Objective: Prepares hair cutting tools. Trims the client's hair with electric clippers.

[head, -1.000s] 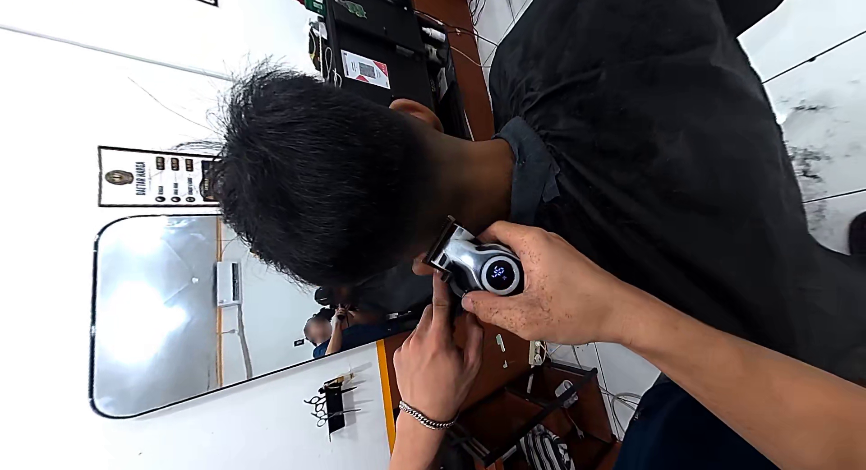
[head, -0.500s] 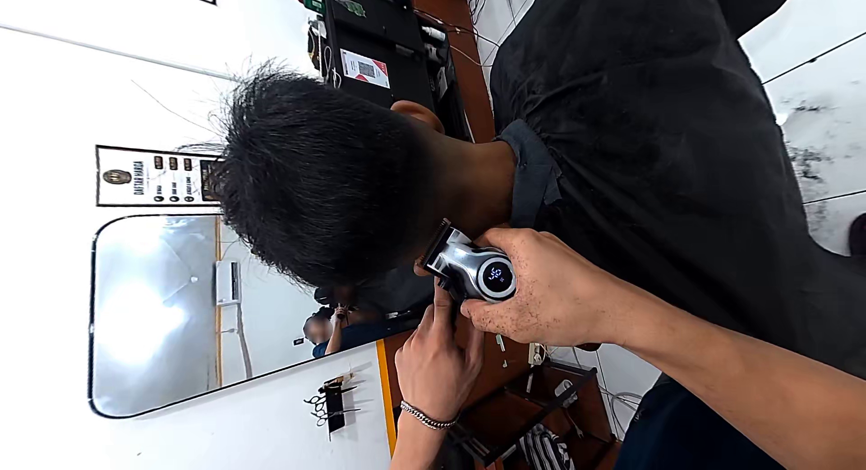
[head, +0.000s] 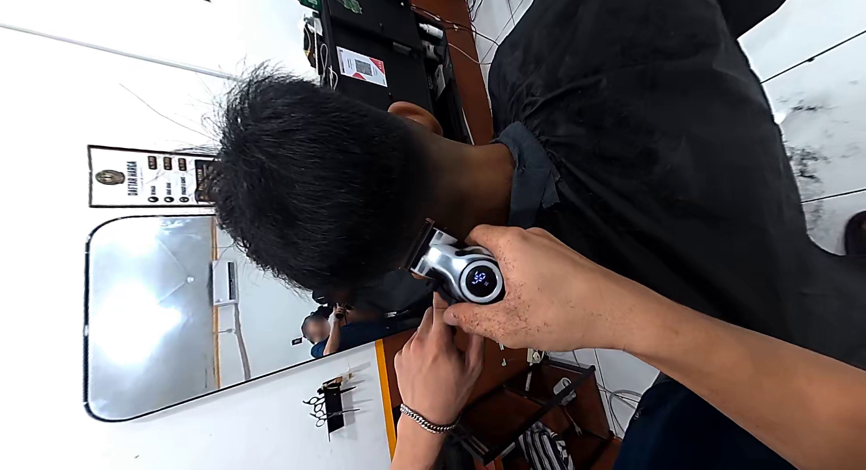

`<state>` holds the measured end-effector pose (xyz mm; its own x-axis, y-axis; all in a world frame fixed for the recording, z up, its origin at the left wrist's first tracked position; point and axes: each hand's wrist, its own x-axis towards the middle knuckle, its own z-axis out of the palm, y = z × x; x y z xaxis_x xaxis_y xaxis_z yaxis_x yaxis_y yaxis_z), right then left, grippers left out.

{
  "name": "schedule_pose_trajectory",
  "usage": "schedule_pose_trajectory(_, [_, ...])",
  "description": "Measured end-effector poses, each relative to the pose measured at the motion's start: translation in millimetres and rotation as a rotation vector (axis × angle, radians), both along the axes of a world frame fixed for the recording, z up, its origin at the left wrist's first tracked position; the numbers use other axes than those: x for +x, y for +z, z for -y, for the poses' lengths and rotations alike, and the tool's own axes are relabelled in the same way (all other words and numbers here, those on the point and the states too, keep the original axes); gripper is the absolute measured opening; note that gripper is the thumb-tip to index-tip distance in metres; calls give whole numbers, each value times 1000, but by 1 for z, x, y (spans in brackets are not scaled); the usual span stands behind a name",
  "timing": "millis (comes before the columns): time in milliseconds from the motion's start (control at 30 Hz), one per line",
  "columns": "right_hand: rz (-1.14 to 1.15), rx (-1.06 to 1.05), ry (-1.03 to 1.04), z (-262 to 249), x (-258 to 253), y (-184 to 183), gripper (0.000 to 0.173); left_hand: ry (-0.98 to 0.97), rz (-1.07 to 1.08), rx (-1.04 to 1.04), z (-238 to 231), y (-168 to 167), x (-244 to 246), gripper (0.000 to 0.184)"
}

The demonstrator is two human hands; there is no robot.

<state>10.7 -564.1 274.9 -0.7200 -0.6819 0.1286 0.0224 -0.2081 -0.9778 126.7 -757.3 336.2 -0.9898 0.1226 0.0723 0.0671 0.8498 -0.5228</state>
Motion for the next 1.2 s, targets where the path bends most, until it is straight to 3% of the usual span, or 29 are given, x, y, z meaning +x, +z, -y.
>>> schedule_pose_trajectory(67, [-27, -10, 10, -1, 0, 0, 34, -9, -1, -4, 1, 0, 1, 41])
schedule_pose_trajectory(233, [27, 4, 51, -5, -9, -11, 32, 53, 16, -8, -3, 1, -1, 64])
schedule_pose_trajectory(1067, [-9, -19, 89, -11, -23, -8, 29, 78, 9, -9, -9, 1, 1, 61])
schedule_pose_trajectory(1200, [-18, 15, 114, -11, -28, -13, 29, 97, 15, -2, -13, 3, 1, 68])
